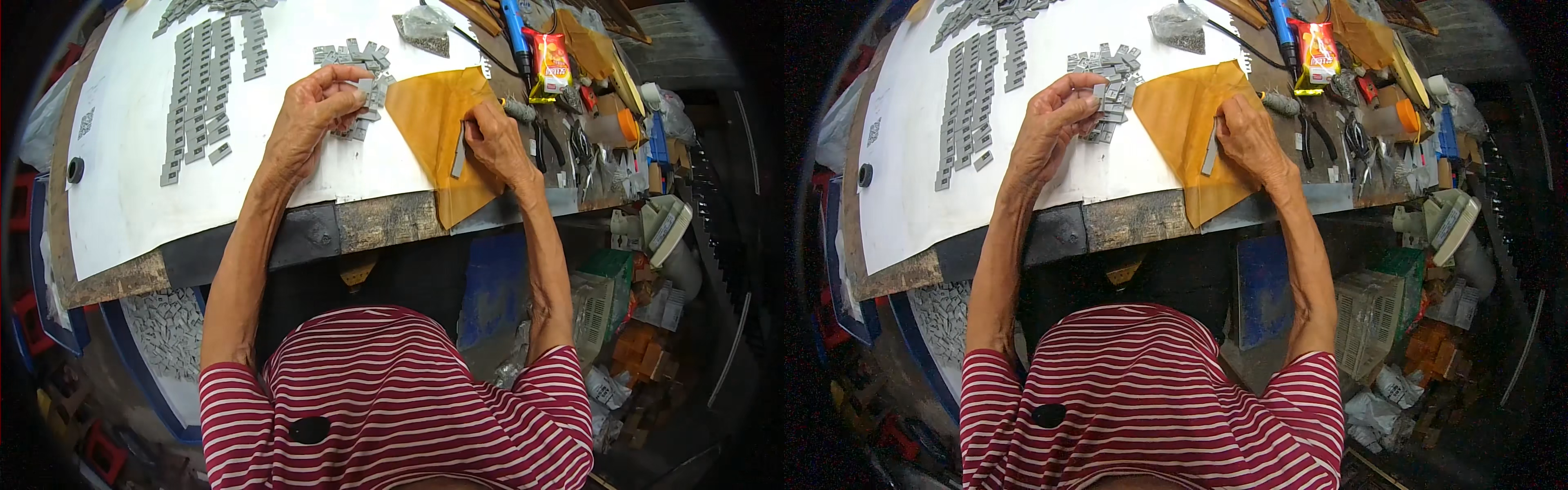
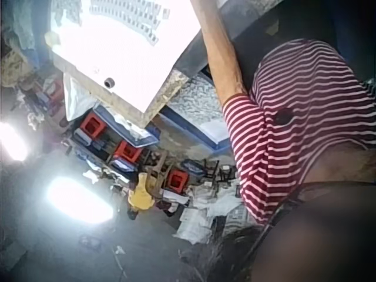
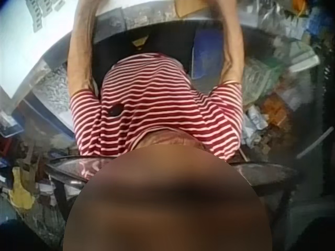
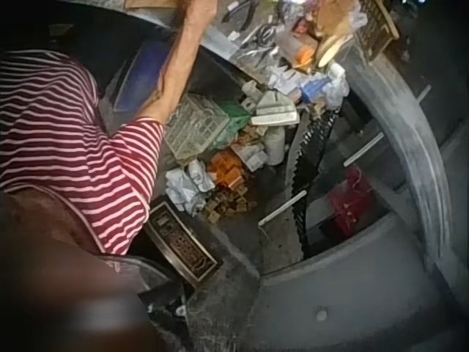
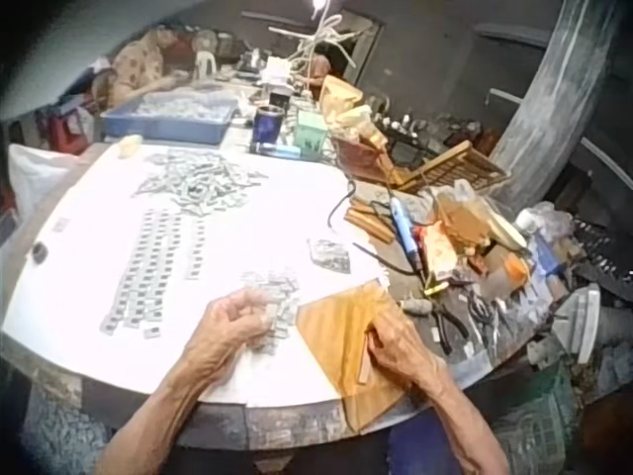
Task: Organizing small gray components into rows on a workbench surface.
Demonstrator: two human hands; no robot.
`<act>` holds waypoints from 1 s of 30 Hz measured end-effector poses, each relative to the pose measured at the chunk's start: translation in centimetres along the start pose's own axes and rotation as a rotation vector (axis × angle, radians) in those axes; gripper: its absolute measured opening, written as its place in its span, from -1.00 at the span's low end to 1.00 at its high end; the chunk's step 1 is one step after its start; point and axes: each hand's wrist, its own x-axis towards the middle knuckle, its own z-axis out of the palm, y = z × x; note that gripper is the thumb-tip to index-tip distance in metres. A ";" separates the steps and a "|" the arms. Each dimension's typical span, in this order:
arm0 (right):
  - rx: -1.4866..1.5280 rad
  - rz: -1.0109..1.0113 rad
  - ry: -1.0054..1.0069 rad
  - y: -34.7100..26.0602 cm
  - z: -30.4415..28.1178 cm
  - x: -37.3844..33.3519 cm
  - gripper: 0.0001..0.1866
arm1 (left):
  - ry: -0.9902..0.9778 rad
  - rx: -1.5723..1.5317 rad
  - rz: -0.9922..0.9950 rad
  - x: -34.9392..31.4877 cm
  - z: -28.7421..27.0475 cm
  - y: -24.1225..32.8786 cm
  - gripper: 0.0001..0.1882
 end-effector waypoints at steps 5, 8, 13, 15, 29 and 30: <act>0.005 0.007 0.007 0.0 0.0 -0.1 -0.92 | -0.032 0.008 -0.014 0.2 -0.2 -0.1 -0.71; 0.020 0.037 0.011 -0.3 -0.2 -0.1 -0.92 | -0.027 0.002 -0.023 0.1 0.0 0.0 -0.71; 0.062 0.077 0.030 -0.6 -0.4 -0.3 -0.92 | -0.027 0.010 -0.029 0.1 0.0 0.1 -0.72; 0.055 0.093 0.025 -0.4 -0.1 -0.3 -0.90 | -0.045 0.017 -0.011 0.1 -0.1 0.1 -0.72; 0.702 0.592 0.036 -0.3 -0.9 -0.3 -0.84 | -0.025 0.083 -0.022 0.1 0.1 0.1 -0.69; 0.902 0.680 0.011 -0.7 -1.3 -0.1 -0.86 | -0.027 0.089 -0.023 0.0 0.1 0.0 -0.68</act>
